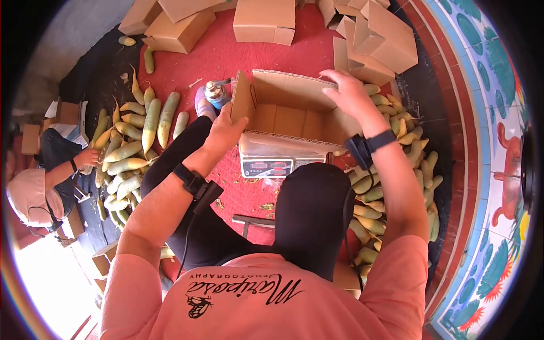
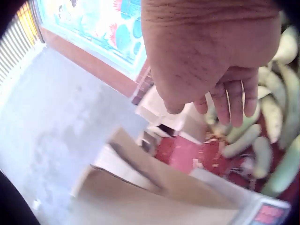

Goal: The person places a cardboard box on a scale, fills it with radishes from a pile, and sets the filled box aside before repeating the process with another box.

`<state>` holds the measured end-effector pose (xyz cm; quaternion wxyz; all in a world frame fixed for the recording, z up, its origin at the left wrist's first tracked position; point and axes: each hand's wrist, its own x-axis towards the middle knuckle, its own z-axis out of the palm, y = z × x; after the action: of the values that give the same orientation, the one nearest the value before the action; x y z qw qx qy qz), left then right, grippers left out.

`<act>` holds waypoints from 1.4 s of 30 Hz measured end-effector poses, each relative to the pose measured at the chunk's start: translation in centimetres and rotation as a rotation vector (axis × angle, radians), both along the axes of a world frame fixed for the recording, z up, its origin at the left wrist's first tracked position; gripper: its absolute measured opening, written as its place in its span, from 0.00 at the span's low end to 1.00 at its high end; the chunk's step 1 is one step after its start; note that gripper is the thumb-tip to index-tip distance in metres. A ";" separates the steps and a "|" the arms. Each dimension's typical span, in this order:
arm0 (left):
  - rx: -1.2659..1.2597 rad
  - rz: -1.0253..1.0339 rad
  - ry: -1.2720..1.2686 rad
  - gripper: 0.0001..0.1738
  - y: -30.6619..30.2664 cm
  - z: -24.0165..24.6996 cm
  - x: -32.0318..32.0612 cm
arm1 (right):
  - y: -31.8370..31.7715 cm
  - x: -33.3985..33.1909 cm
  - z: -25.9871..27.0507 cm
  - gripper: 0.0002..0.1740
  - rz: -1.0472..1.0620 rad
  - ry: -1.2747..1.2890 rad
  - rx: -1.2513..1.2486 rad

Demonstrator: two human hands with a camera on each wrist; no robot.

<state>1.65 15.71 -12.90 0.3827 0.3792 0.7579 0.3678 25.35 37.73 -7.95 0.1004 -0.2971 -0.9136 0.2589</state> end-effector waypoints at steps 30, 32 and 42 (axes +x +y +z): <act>-0.066 -0.183 0.327 0.25 -2.2 3.4 0.7 | -21.3 25.3 -18.3 0.36 -0.560 -0.797 -0.067; -0.126 -0.143 0.296 0.26 -2.3 3.0 0.5 | -22.3 24.9 -19.0 0.28 -0.500 -0.840 -0.002; -0.060 -0.159 0.413 0.30 -2.0 3.1 0.5 | -17.4 23.3 -26.1 0.09 -0.268 -0.608 0.584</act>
<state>2.20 13.76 -9.76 0.2586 0.4934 0.7984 0.2283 48.66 20.29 -34.02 -0.0608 -0.4347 -0.8899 -0.1246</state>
